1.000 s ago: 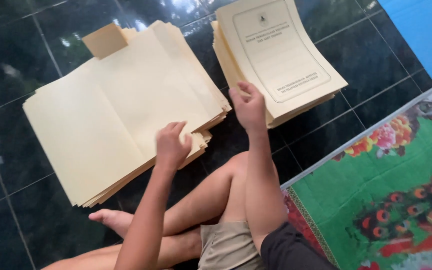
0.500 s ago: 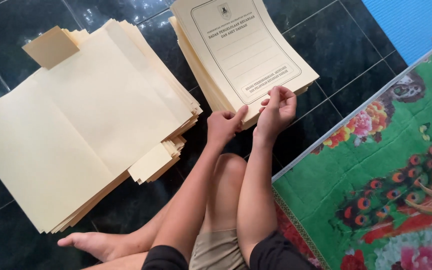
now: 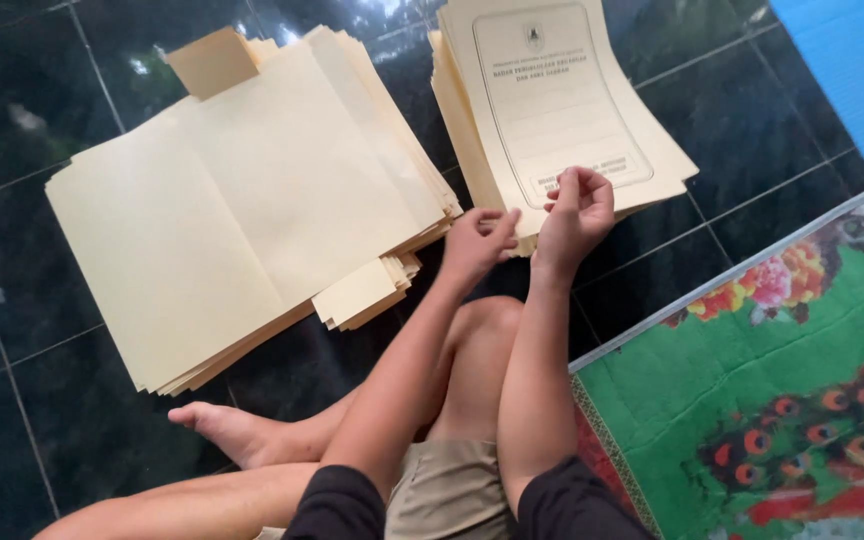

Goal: Manually folding flaps on document covers and stacking them in an organized pile.

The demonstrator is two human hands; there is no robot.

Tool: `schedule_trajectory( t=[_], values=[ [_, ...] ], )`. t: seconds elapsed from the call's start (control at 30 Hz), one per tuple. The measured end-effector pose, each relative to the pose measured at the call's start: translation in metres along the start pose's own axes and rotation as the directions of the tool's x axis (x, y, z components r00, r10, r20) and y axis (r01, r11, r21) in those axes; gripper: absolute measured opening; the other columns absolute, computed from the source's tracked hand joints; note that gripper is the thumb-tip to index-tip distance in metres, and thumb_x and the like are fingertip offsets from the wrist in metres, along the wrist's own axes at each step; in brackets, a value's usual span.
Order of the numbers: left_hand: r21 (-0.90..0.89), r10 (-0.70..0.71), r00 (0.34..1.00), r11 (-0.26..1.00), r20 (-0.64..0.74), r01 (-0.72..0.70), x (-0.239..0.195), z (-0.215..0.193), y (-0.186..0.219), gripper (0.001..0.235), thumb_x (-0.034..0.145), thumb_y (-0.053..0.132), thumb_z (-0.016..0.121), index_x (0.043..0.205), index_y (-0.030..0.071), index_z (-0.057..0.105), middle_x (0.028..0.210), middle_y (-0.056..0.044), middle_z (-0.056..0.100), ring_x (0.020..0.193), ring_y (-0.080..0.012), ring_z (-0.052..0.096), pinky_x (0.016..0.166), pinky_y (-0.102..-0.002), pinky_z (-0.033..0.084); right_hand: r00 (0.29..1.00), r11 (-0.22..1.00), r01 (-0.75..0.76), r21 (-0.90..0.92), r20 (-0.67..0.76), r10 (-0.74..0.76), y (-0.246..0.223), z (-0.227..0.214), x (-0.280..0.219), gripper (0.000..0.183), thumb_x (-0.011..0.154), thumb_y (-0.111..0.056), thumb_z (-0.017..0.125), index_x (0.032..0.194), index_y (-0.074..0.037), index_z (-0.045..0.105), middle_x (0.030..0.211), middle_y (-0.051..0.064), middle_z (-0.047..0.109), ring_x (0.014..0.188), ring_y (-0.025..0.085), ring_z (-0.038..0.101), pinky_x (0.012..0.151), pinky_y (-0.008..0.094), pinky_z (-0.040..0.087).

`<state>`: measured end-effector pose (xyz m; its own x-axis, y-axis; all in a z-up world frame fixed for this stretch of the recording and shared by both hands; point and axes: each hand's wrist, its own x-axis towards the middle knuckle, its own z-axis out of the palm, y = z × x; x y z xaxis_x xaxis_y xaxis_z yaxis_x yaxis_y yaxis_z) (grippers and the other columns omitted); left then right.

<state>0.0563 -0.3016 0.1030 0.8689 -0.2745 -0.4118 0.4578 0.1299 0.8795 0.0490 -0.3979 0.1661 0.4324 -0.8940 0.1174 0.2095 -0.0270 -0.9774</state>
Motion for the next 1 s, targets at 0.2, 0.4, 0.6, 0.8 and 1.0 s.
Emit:
schedule_trajectory(
  t=[0.2, 0.4, 0.6, 0.8, 1.0],
  values=[
    [-0.164, 0.122, 0.992, 0.979, -0.016, -0.123, -0.019, -0.020, 0.015, 0.029, 0.093, 0.016, 0.073, 0.110, -0.004, 0.061, 0.096, -0.023, 0.065, 0.082, -0.0316, 0.075, 0.072, -0.040, 0.067, 0.989, 0.980, 0.149, -0.129, 0.001, -0.150, 0.008, -0.005, -0.009, 0.003, 0.091, -0.009, 0.071, 0.093, -0.009, 0.069, 0.082, 0.003, 0.068, 0.072, 0.008, 0.062, 0.060, 0.019, 0.049],
    [-0.061, 0.142, 0.970, 0.986, -0.198, -0.157, -0.077, -0.174, 0.006, 0.025, 0.098, 0.014, 0.066, 0.117, 0.000, 0.057, 0.110, -0.028, 0.068, 0.088, -0.0389, 0.075, 0.076, -0.044, 0.068, 0.864, 0.851, 0.281, -0.443, 0.502, -0.024, 0.034, 0.021, -0.052, 0.032, 0.088, -0.028, 0.077, 0.112, -0.007, 0.072, 0.111, 0.021, 0.069, 0.116, 0.040, 0.062, 0.104, 0.045, 0.047],
    [-0.045, 0.080, 0.920, 0.993, -0.383, -0.105, -0.119, -0.277, -0.065, 0.038, 0.101, 0.011, 0.062, 0.131, -0.009, 0.051, 0.107, -0.029, 0.068, 0.084, -0.0389, 0.075, 0.073, -0.043, 0.068, 0.432, 0.408, 0.533, -0.741, 0.653, 0.623, 0.055, 0.075, -0.136, 0.091, 0.086, -0.062, 0.069, 0.156, -0.012, 0.039, 0.152, 0.028, 0.041, 0.145, 0.047, 0.039, 0.122, 0.056, 0.028],
    [0.293, 0.212, 0.887, 0.952, -0.411, -0.092, -0.144, -0.274, -0.095, 0.051, 0.098, 0.016, 0.069, 0.144, 0.000, 0.054, 0.111, -0.026, 0.073, 0.089, -0.0295, 0.077, 0.072, -0.038, 0.069, 0.516, 0.145, 0.728, -0.671, 0.674, 0.529, 0.080, 0.075, -0.141, 0.095, 0.086, -0.063, 0.071, 0.154, -0.004, 0.040, 0.143, 0.028, 0.045, 0.136, 0.048, 0.043, 0.110, 0.059, 0.037],
    [0.414, 0.320, 0.830, 0.902, -0.458, -0.119, -0.162, -0.259, -0.059, 0.049, 0.091, 0.026, 0.078, 0.132, 0.005, 0.064, 0.094, -0.012, 0.078, 0.075, -0.0185, 0.077, 0.062, -0.028, 0.068, 0.605, 0.126, 0.632, -0.765, 0.588, 0.537, 0.084, 0.063, -0.120, 0.095, 0.082, -0.069, 0.070, 0.149, -0.007, 0.043, 0.147, 0.028, 0.045, 0.138, 0.048, 0.043, 0.114, 0.060, 0.033]
  ],
)
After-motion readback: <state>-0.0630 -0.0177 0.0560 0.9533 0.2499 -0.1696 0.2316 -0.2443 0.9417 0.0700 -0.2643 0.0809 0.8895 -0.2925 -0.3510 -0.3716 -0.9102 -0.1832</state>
